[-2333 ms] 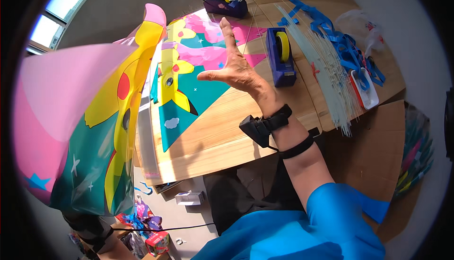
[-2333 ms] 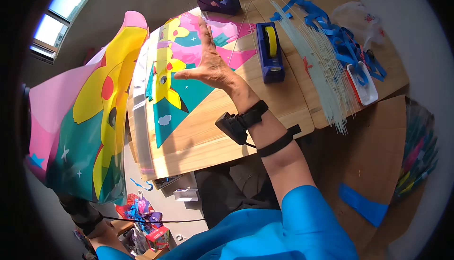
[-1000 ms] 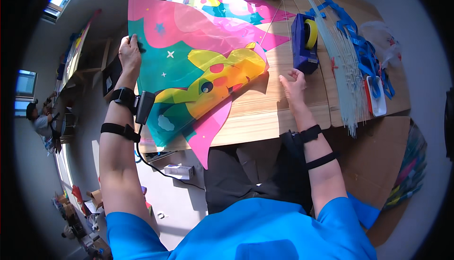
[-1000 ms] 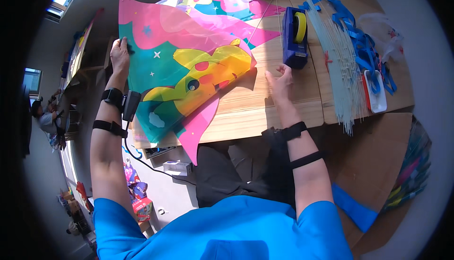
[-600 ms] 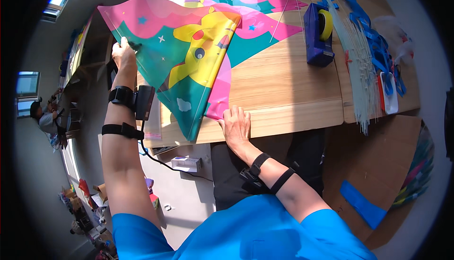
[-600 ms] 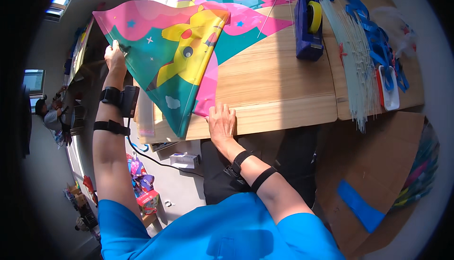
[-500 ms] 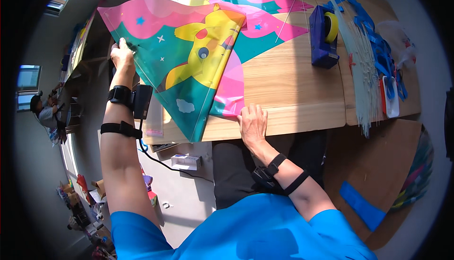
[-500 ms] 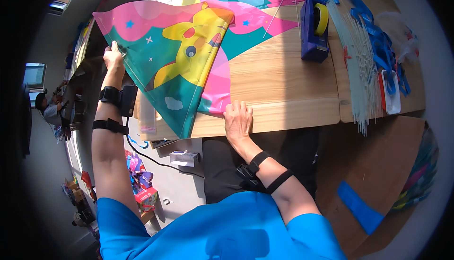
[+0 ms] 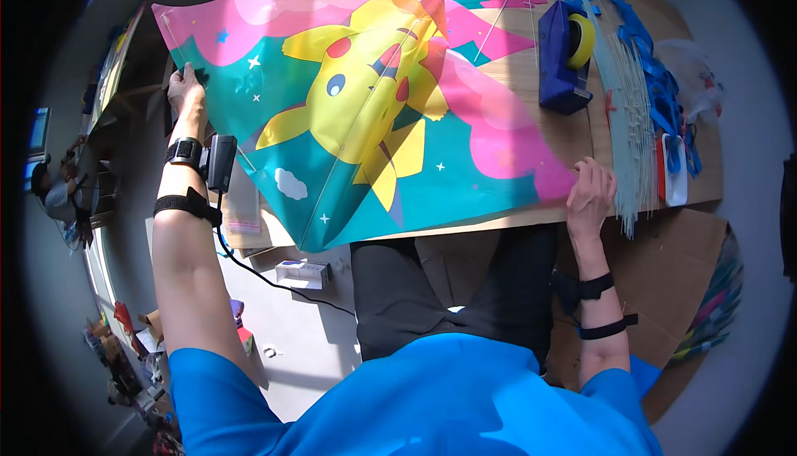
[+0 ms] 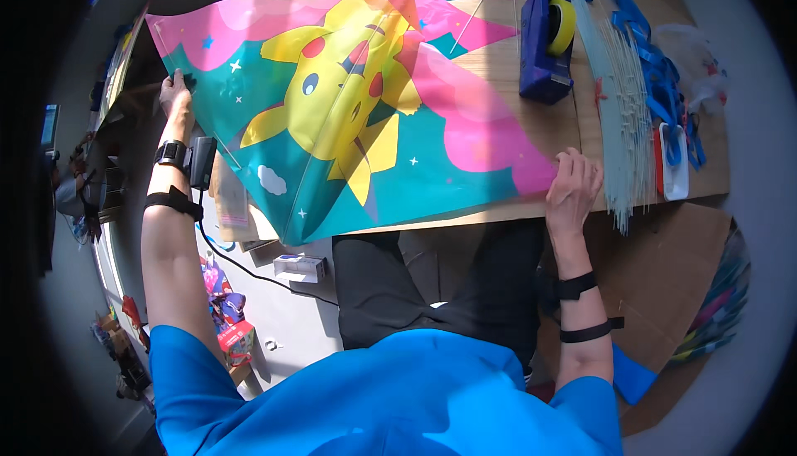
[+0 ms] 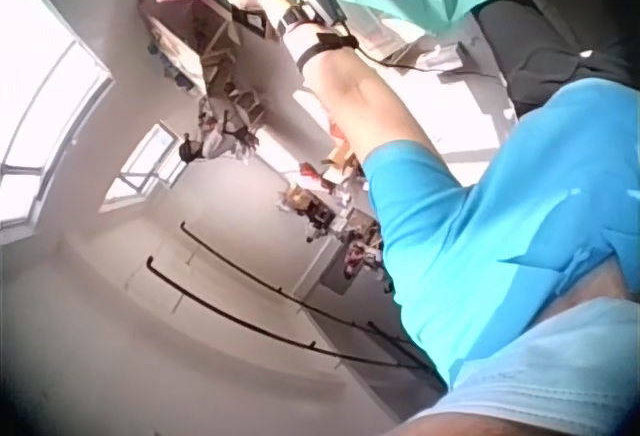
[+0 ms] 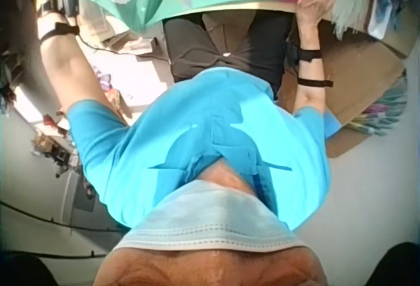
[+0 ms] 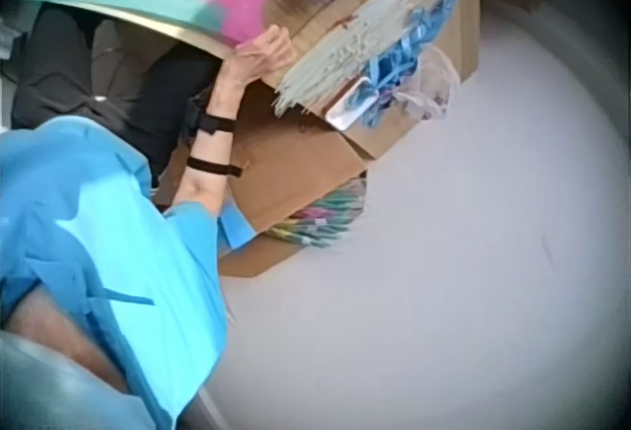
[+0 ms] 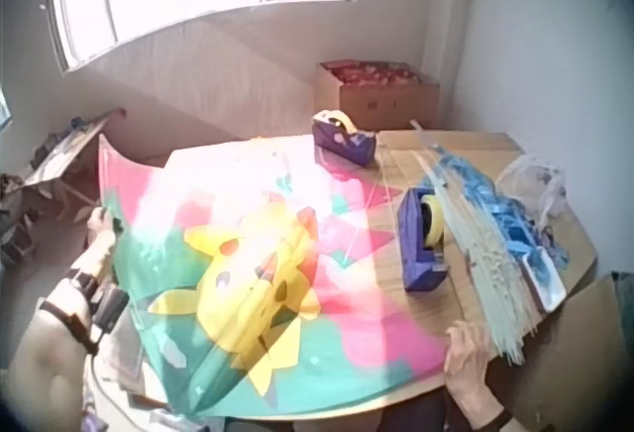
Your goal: Insert rods into the kite fabric and secure them with tape to assemble a kite.
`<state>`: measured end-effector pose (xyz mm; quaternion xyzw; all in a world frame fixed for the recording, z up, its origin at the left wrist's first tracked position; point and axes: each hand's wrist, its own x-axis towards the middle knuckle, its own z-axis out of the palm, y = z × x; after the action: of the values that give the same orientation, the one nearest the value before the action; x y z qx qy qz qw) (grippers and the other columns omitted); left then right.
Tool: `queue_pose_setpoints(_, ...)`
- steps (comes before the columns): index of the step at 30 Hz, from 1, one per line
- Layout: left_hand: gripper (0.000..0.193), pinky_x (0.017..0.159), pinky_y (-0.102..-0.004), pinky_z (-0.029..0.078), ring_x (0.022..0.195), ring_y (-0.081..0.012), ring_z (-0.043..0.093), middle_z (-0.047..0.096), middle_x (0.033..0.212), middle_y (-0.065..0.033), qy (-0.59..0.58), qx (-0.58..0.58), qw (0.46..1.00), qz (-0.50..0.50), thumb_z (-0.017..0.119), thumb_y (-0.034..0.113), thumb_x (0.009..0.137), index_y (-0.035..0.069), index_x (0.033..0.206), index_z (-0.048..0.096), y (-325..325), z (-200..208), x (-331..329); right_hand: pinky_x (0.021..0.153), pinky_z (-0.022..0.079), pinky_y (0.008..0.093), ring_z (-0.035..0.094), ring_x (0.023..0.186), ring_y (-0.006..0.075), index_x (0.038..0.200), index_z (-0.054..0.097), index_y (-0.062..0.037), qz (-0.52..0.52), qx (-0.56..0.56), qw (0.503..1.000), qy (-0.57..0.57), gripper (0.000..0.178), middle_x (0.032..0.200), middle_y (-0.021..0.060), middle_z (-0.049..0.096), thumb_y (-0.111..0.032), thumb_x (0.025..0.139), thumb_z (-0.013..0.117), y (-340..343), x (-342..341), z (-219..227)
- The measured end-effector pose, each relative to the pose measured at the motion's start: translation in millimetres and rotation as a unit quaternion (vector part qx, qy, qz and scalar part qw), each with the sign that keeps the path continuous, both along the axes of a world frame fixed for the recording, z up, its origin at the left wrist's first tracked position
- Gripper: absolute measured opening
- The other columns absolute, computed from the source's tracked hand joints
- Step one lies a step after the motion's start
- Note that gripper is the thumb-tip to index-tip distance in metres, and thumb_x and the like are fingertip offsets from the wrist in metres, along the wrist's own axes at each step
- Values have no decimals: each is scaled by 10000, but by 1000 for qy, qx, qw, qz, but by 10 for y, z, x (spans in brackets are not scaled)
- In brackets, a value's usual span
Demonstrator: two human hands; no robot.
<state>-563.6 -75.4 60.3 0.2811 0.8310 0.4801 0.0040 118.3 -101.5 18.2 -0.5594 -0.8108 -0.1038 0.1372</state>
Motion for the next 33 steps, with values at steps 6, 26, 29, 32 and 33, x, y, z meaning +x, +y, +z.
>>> queue_pose_setpoints(6,406,697,-350,493,768,-199,632,662,870,-128,-20,-45,997,61,613,357,892,-19,1045,616,290,264,-42,1115,261,445,384,1328,262,1286,521,-105,211,-93,968,102,455,1415,93,443,-160,842,599,-315,-812,187)
queue_pose_setpoints(26,807,1169,-488,82,1435,-242,185,256,1536,-48,253,-285,773,-507,629,489,777,109,1430,346,-1836,-727,3364,695,498,434,643,789,342,835,615,11,-154,-165,896,382,220,850,197,628,-209,841,625,1711,-1871,-195)
queue_pose_setpoints(29,801,1170,-486,82,1434,-237,191,263,1534,-45,252,-293,772,-504,624,497,782,121,1431,344,-1860,-742,3347,721,531,429,644,850,371,962,568,25,-230,-73,921,305,239,974,221,607,-198,876,572,2079,-1952,-321)
queue_pose_setpoints(32,805,1168,-492,83,1431,-236,199,266,1531,-40,254,-296,771,-504,636,497,775,127,1429,349,-1878,-742,3363,739,554,415,646,877,379,1034,521,49,-229,-83,947,210,259,1071,239,581,-180,921,479,2379,-1753,-298)
queue_pose_setpoints(33,805,1168,-493,84,1431,-236,201,268,1531,-40,255,-295,772,-503,639,495,773,128,1428,350,-1861,-741,3342,745,560,409,647,883,379,1051,507,58,-218,-112,954,171,264,1101,245,572,-172,936,444,2441,-1712,-296)
